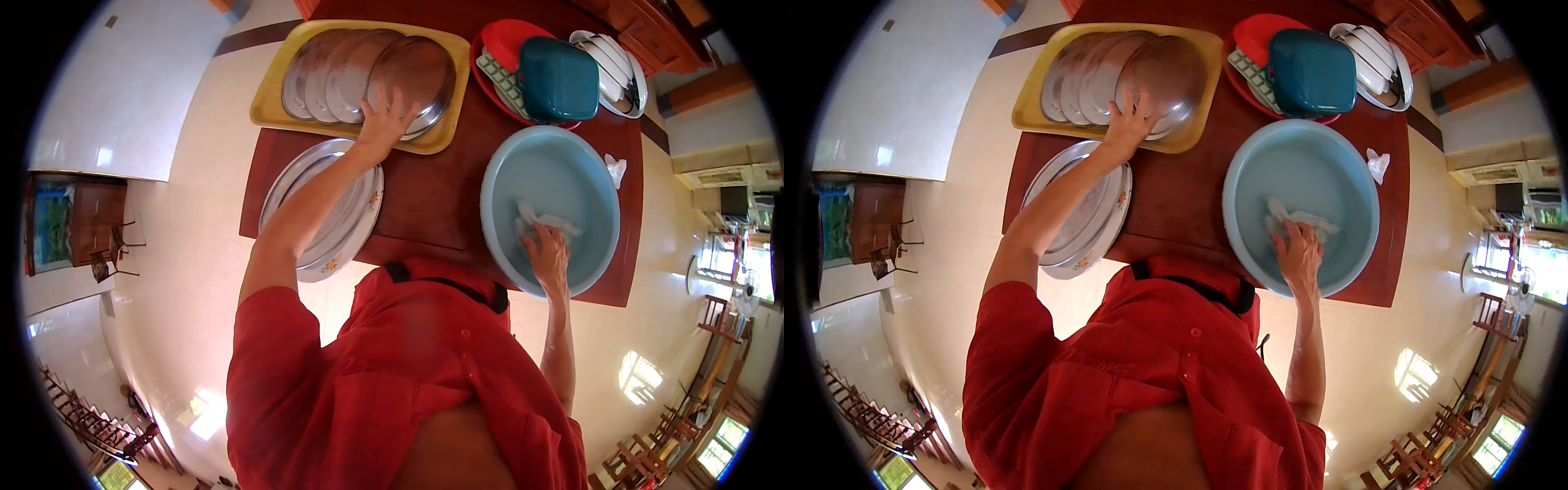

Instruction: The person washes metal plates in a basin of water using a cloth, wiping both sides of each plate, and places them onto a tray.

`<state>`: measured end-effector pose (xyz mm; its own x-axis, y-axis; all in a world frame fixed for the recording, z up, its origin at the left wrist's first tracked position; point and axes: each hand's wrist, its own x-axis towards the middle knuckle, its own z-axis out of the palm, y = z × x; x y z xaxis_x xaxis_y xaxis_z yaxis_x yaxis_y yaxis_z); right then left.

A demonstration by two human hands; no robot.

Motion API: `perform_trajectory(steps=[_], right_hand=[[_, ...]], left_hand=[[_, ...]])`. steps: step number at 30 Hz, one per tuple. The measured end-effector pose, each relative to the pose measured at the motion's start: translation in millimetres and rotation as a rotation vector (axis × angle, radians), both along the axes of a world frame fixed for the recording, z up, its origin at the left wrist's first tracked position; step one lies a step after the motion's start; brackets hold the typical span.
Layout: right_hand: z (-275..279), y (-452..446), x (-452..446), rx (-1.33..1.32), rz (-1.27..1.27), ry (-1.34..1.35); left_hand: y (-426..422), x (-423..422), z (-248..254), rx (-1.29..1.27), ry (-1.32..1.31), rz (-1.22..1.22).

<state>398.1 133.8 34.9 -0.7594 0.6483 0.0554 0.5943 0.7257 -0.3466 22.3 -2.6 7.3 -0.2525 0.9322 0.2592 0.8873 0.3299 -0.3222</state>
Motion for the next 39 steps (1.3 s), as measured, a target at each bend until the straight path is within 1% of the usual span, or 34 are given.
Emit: perform_trajectory(steps=[2,4,5,8,10,11,13,14,15,17,19,22,24,27,31,33,34,36,37,39], right_hand=[[-0.1,-0.2,-0.7,-0.018,0.002,-0.003],[0.0,1.8,-2.4,-0.032,0.006,-0.005],[-0.2,2.3,-3.1,-0.048,0.001,0.0],[0.9,2.1,-3.8,-0.065,0.007,0.002],[1.1,1.4,-3.1,-0.072,0.029,-0.005],[0.4,2.1,-1.4,-0.062,0.026,-0.014],[-2.7,5.1,0.8,-0.069,0.051,-0.036],[-4.7,6.8,2.6,-0.075,0.062,-0.022],[-6.5,7.5,3.0,-0.079,0.063,-0.001],[-7.7,6.5,4.3,-0.076,0.079,-0.005],[-7.7,8.1,4.0,-0.063,0.088,-0.006],[-9.2,10.8,0.3,-0.016,0.167,0.027],[-9.9,13.8,-2.3,-0.053,0.201,0.019],[-11.6,15.6,-2.7,-0.007,0.246,0.042],[-2.3,11.3,-2.3,-0.022,0.208,0.014],[-0.7,9.3,0.1,-0.023,0.214,0.029],[-3.6,10.0,2.4,-0.027,0.203,0.031],[-10.9,13.5,7.5,-0.021,0.236,0.079],[-11.9,13.1,8.0,-0.024,0.229,0.082],[-11.5,12.6,7.0,-0.019,0.205,0.053]], left_hand=[[-1.6,-0.4,-4.5,-0.03,-0.042,0.027],[-0.3,-6.3,-14.1,0.013,-0.119,-0.067],[0.0,-7.0,-20.0,0.012,-0.12,-0.062],[0.1,2.4,-10.3,-0.002,-0.205,0.03],[-5.7,-1.1,-11.0,0.133,-0.2,-0.111],[-9.2,-1.8,-12.4,0.126,-0.208,-0.083],[-22.6,2.2,-7.3,0.293,-0.164,0.05],[-33.1,2.7,1.4,0.281,-0.276,0.202],[-50.5,3.3,14.5,0.267,-0.277,0.218],[-99.7,1.2,32.3,0.288,-0.569,0.54],[-147.0,-5.2,33.7,0.325,-0.599,0.75],[-213.3,-13.8,6.2,0.329,-0.556,0.79],[-233.4,-9.4,2.4,0.458,-0.702,0.802],[-233.3,-6.1,4.4,0.436,-0.661,0.823],[-227.2,-7.5,11.1,0.424,-0.705,0.822],[-220.9,-4.4,19.6,0.425,-0.766,0.926],[-218.7,-4.3,27.2,0.418,-0.764,0.917],[-216.1,-4.5,41.1,0.469,-1.108,1.143],[-221.2,-8.5,34.1,0.463,-1.104,1.139],[-241.2,-23.2,6.2,0.564,-0.983,0.766]])
